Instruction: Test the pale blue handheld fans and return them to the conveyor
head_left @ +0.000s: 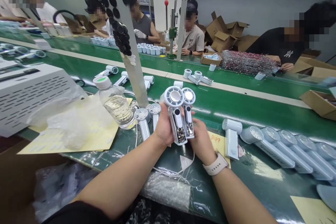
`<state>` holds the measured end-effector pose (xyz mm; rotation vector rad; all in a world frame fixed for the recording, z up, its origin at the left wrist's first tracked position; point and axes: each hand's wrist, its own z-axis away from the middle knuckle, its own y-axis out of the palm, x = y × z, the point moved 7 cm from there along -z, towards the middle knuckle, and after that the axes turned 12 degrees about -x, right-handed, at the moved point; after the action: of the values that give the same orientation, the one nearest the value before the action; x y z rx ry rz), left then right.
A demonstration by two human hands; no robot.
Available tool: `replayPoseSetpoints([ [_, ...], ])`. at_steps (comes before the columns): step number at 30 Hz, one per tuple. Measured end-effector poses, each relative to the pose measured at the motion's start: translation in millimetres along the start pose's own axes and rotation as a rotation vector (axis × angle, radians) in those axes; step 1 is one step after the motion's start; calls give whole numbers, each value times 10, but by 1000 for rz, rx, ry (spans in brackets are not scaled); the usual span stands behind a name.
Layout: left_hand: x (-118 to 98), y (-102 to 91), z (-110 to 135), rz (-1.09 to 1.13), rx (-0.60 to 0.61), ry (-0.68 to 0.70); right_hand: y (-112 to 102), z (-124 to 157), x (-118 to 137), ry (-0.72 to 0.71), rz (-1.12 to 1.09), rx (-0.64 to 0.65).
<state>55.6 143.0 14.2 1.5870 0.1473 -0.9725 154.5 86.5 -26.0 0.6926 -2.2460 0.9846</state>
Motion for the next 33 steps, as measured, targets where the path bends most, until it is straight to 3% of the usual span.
replayPoseSetpoints([
  [4,290,11,52,-116,85,-211,-739,-183,-248,196,-98,-372],
  [6,529,-16,112,-176,130,-398,-958,-241,-209,192,-281,-390],
  [8,756,-33,200,-210,179,-564,-1006,-283,-72,135,-452,-251],
  [10,933,-47,288,-245,220,-685,-944,-284,58,103,-542,-34],
  [12,1057,-70,365,-296,255,-774,-861,-256,73,171,-587,153],
  [16,1160,-121,442,-352,311,-847,-737,-160,-77,438,-641,445],
  [18,1167,-143,446,-358,321,-847,-700,-116,-106,490,-594,560],
  [20,1149,-140,442,-349,335,-838,-679,-106,-101,504,-538,585],
  [29,999,-1,398,-312,332,-770,-709,-259,28,346,-280,188],
  [31,978,14,395,-305,359,-753,-785,-283,-48,377,-236,69],
  [33,886,29,358,-294,361,-683,-917,-284,-198,474,-228,-139],
])
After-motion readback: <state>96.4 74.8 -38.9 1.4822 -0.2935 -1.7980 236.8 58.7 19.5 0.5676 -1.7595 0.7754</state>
